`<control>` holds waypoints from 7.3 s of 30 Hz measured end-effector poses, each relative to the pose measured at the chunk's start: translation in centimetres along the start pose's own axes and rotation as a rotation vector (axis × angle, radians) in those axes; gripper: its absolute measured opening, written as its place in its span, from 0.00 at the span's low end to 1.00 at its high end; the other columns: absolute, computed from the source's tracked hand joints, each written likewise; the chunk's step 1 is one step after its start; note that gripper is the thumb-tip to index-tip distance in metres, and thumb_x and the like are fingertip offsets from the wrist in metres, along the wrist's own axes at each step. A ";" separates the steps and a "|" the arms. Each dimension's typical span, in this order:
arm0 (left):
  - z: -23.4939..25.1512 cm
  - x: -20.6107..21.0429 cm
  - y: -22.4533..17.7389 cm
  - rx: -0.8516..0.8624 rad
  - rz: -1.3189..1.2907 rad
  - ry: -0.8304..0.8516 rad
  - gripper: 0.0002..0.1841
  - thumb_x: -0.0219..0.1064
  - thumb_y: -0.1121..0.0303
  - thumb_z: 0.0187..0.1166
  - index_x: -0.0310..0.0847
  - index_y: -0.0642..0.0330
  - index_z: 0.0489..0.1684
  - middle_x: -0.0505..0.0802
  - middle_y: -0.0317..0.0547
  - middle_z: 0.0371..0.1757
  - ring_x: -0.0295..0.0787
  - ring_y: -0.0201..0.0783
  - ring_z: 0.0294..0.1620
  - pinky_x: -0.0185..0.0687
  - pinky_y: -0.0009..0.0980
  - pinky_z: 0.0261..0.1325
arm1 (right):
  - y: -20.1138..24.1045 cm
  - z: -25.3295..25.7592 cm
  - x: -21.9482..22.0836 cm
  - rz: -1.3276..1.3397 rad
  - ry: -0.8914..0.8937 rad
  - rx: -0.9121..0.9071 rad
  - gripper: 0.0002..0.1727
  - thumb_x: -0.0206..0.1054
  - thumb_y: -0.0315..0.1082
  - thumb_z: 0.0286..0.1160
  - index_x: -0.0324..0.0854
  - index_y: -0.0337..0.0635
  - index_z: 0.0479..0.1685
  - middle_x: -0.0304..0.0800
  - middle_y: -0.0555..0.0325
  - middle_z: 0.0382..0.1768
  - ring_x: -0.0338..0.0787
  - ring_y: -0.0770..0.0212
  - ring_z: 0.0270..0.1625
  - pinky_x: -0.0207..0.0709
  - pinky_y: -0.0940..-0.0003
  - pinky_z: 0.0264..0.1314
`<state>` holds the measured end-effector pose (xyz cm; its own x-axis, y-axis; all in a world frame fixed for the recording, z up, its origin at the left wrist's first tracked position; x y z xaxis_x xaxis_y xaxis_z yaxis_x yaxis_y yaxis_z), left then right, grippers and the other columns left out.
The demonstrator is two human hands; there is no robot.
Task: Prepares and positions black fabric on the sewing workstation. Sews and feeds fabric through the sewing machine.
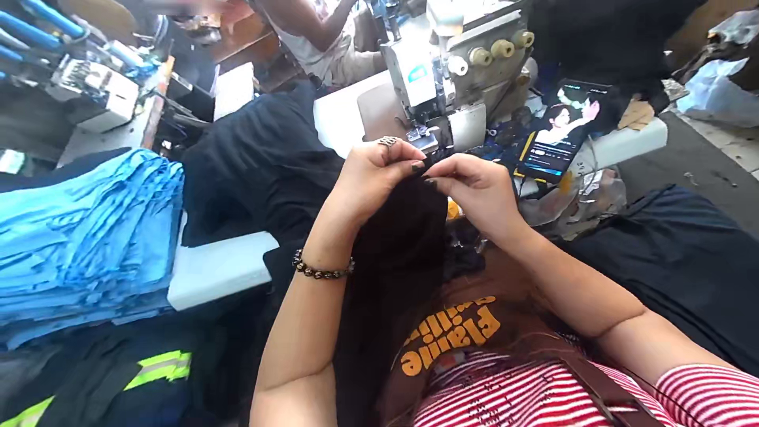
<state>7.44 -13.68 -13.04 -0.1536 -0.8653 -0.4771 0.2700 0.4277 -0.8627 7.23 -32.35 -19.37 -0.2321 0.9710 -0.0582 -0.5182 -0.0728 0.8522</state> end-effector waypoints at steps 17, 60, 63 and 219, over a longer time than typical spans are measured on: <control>-1.6 1.9 2.4 -0.025 -0.185 -0.091 0.07 0.70 0.83 0.74 0.90 0.66 0.44 0.95 0.38 0.43 0.91 0.24 0.45 0.88 0.23 0.54 | -0.9 -0.2 0.0 0.032 -0.108 0.030 0.08 0.74 0.21 0.69 0.87 0.32 0.45 0.93 0.56 0.42 0.93 0.72 0.43 0.90 0.77 0.50; 1.9 -5.5 -0.8 0.634 0.079 -0.517 0.07 0.69 0.80 0.77 0.86 0.63 0.49 0.94 0.31 0.47 0.90 0.23 0.45 0.88 0.25 0.50 | -2.8 -4.0 -1.7 -0.017 0.337 0.028 0.08 0.69 0.29 0.76 0.93 0.35 0.43 0.95 0.60 0.40 0.91 0.76 0.46 0.86 0.78 0.53; 5.0 -4.0 2.1 0.537 0.134 -0.420 0.06 0.71 0.77 0.76 0.86 0.67 0.46 0.94 0.37 0.46 0.88 0.23 0.43 0.85 0.24 0.49 | -2.6 -6.1 -3.6 0.177 0.294 0.237 0.08 0.66 0.28 0.79 0.88 0.32 0.47 0.94 0.64 0.42 0.89 0.81 0.44 0.86 0.83 0.51; -13.5 11.5 8.7 0.519 0.862 -0.236 0.13 0.59 0.71 0.88 0.85 0.52 0.62 0.93 0.43 0.68 0.80 0.45 0.79 0.57 0.52 0.88 | -3.7 -9.5 -4.8 0.495 0.241 0.903 0.13 0.67 0.18 0.73 0.83 0.30 0.55 0.96 0.55 0.35 0.96 0.62 0.33 0.93 0.67 0.41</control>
<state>-4.85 -16.42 -28.31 0.4620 -0.3715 -0.8054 0.5853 0.8099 -0.0379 2.42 -38.89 -27.15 -0.4588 0.8013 0.3839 0.4601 -0.1553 0.8742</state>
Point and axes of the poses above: each hand's wrist, its own z-axis towards the middle knuckle, its own x-axis out of the palm, y = z × x, the point moved 1 cm from there along z, towards the middle knuckle
